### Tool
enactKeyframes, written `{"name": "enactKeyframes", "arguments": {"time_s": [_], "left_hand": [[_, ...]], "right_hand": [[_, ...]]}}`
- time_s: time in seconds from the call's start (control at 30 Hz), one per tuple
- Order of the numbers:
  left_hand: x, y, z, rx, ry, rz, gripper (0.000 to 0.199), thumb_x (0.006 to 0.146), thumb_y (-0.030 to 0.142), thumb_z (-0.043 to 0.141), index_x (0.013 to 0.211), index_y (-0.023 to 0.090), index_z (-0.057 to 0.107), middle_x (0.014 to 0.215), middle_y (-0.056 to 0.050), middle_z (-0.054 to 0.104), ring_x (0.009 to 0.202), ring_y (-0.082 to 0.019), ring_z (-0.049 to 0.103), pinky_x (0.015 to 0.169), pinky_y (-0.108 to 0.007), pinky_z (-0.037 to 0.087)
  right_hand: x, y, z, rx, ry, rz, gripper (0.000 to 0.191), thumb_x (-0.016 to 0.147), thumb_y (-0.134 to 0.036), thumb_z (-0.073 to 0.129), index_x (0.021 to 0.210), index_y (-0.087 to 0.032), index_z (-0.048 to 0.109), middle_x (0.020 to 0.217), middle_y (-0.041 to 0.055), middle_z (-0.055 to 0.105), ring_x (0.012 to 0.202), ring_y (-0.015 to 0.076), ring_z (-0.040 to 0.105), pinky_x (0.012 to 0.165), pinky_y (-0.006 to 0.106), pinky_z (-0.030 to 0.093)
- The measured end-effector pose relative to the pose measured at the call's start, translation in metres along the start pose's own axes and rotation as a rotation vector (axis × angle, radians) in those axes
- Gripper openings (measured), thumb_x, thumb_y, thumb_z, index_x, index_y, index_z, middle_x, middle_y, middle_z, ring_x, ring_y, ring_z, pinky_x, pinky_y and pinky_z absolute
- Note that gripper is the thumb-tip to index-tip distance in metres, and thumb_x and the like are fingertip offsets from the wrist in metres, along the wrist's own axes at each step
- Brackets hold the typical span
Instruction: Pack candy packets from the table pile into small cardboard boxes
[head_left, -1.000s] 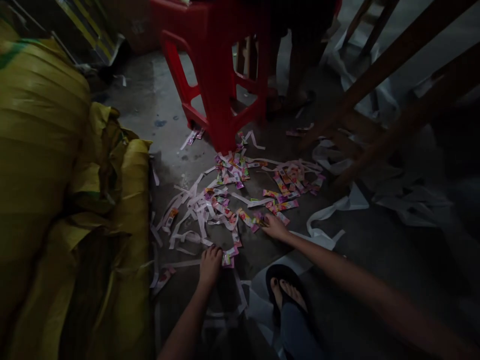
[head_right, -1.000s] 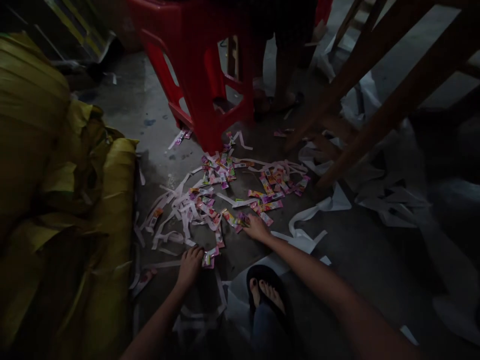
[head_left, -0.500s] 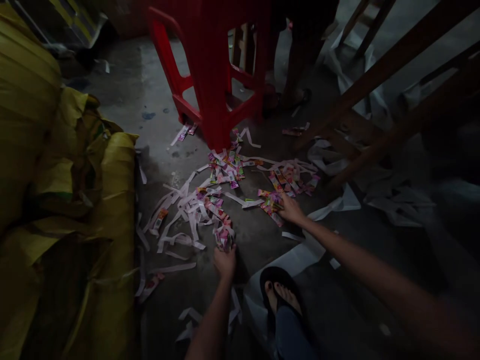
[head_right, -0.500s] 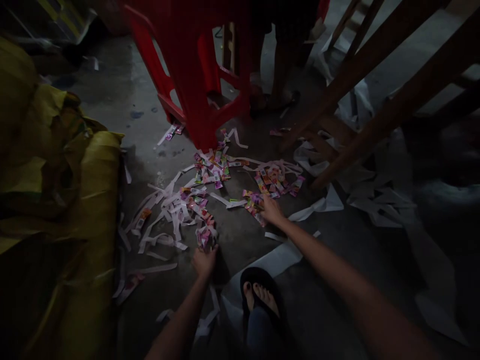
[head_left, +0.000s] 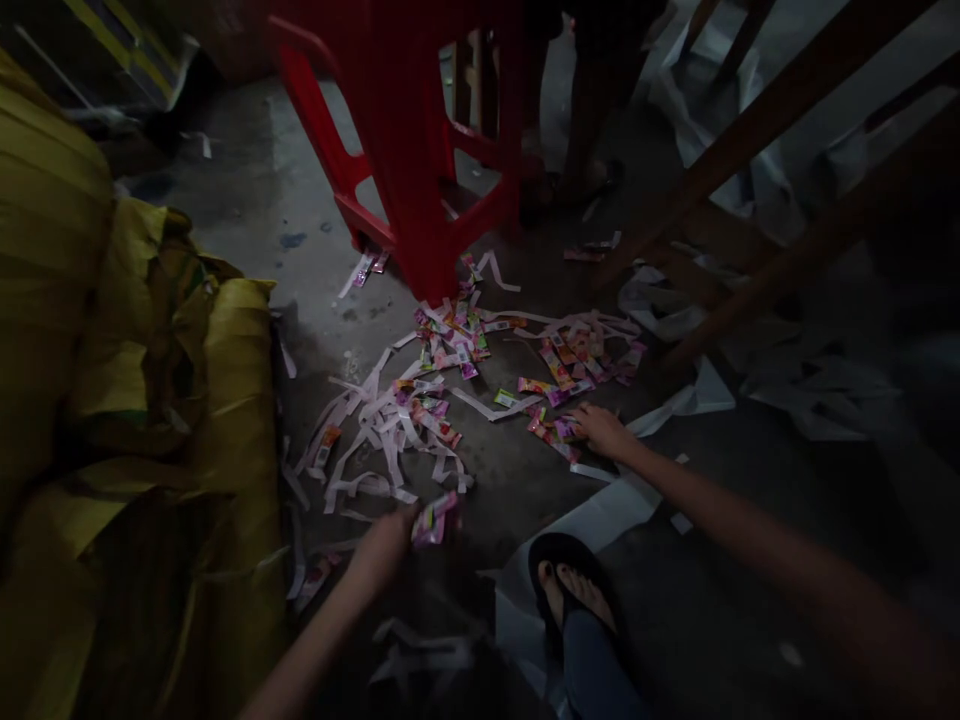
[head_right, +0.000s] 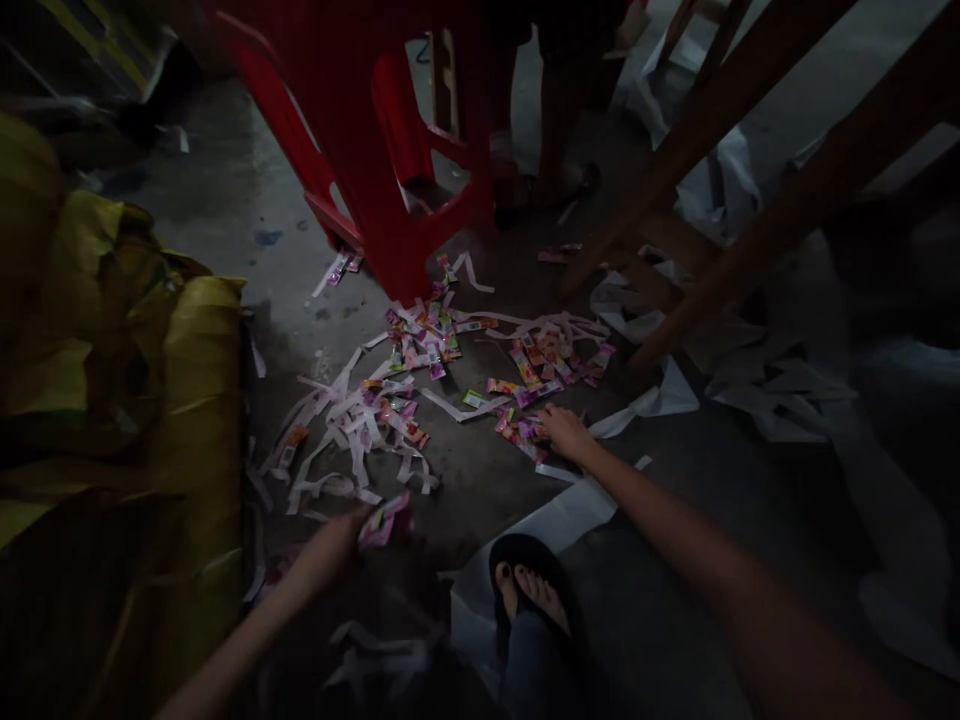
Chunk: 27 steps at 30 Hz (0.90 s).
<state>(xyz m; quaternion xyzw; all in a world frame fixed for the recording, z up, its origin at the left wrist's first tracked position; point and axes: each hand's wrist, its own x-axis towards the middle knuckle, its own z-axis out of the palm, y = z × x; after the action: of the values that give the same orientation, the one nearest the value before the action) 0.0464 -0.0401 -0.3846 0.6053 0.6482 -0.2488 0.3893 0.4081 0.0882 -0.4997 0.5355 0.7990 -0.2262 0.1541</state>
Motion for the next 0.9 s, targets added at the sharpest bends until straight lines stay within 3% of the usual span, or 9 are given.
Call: {"name": "enactKeyframes", "arguments": {"time_s": [0.13,0.2,0.27,0.4,0.5,0.6,0.7,0.8,0.9], "left_hand": [[0.073,0.028,-0.068,0.118,0.267,0.086,0.046,0.078,0.011,0.047,0.123,0.017,0.052,0.12,-0.014,0.062,0.111,-0.025,0.058,0.092,-0.033,0.043],[0.105,0.035,-0.079,0.163,0.291,0.084,0.039,0.079,0.012,0.047,0.116,0.014,0.058,0.114,-0.017,0.064,0.112,-0.029,0.057,0.091,-0.036,0.044],[0.123,0.033,-0.073,0.187,0.281,0.068,0.033,0.079,0.011,0.046,0.108,0.013,0.063,0.109,-0.018,0.065,0.112,-0.029,0.057,0.09,-0.038,0.045],[0.121,0.012,-0.041,0.179,0.285,0.019,0.04,0.081,0.007,0.037,0.113,0.017,0.06,0.114,-0.015,0.064,0.11,-0.026,0.058,0.092,-0.039,0.044],[0.107,-0.006,-0.029,0.15,0.281,0.0,0.039,0.08,0.007,0.039,0.11,0.017,0.061,0.107,-0.015,0.067,0.108,-0.027,0.06,0.092,-0.04,0.044],[0.097,-0.019,-0.033,0.098,0.289,0.01,0.03,0.077,0.01,0.047,0.101,0.015,0.063,0.106,-0.014,0.068,0.103,-0.026,0.062,0.088,-0.036,0.046],[0.093,-0.019,-0.05,-0.077,0.355,0.083,0.026,0.078,0.017,0.051,0.102,0.015,0.06,0.107,-0.008,0.067,0.097,-0.018,0.062,0.082,-0.025,0.048],[0.103,0.01,-0.071,-0.313,0.437,0.204,0.024,0.082,0.022,0.045,0.101,0.014,0.057,0.093,-0.004,0.068,0.083,-0.016,0.063,0.072,-0.024,0.05],[0.132,0.075,-0.085,-0.333,0.46,0.305,0.027,0.085,0.025,0.045,0.105,0.011,0.057,0.095,-0.007,0.068,0.081,-0.017,0.062,0.072,-0.025,0.048]], "right_hand": [[0.001,-0.006,-0.005,0.041,0.03,0.134,0.023,0.071,-0.009,0.06,0.093,-0.013,0.063,0.109,0.0137,0.062,0.098,0.0235,0.058,0.08,0.028,0.038],[0.002,-0.014,-0.005,0.073,0.052,0.215,0.018,0.077,-0.017,0.058,0.094,-0.014,0.061,0.097,0.0129,0.065,0.091,0.0236,0.06,0.073,0.028,0.038],[0.002,-0.025,0.001,0.114,0.062,0.277,0.019,0.081,-0.028,0.057,0.096,-0.015,0.059,0.091,0.011,0.066,0.086,0.0225,0.061,0.068,0.027,0.038],[-0.004,-0.053,0.024,0.189,0.037,0.305,0.034,0.07,-0.034,0.071,0.096,-0.016,0.058,0.095,0.009,0.066,0.09,0.0225,0.061,0.068,0.025,0.039],[-0.014,-0.064,0.031,0.237,0.027,0.279,0.023,0.067,-0.025,0.072,0.084,-0.015,0.06,0.09,0.0101,0.066,0.086,0.0227,0.062,0.07,0.026,0.041],[-0.019,-0.052,0.02,0.293,0.062,0.209,0.016,0.065,-0.019,0.07,0.079,-0.017,0.062,0.09,0.0065,0.067,0.086,0.0197,0.062,0.073,0.024,0.042],[-0.005,-0.018,-0.008,0.314,0.139,0.254,0.015,0.071,-0.02,0.061,0.086,-0.017,0.063,0.084,0.005,0.068,0.078,0.0187,0.063,0.067,0.024,0.043],[0.029,0.013,-0.039,0.334,0.28,0.402,0.027,0.075,-0.026,0.057,0.099,-0.015,0.06,0.085,0.008,0.068,0.076,0.0206,0.063,0.062,0.025,0.045],[0.07,0.017,-0.056,0.402,0.359,0.567,0.045,0.069,-0.035,0.067,0.106,-0.011,0.059,0.09,0.0123,0.067,0.081,0.0246,0.064,0.063,0.028,0.047]]}}
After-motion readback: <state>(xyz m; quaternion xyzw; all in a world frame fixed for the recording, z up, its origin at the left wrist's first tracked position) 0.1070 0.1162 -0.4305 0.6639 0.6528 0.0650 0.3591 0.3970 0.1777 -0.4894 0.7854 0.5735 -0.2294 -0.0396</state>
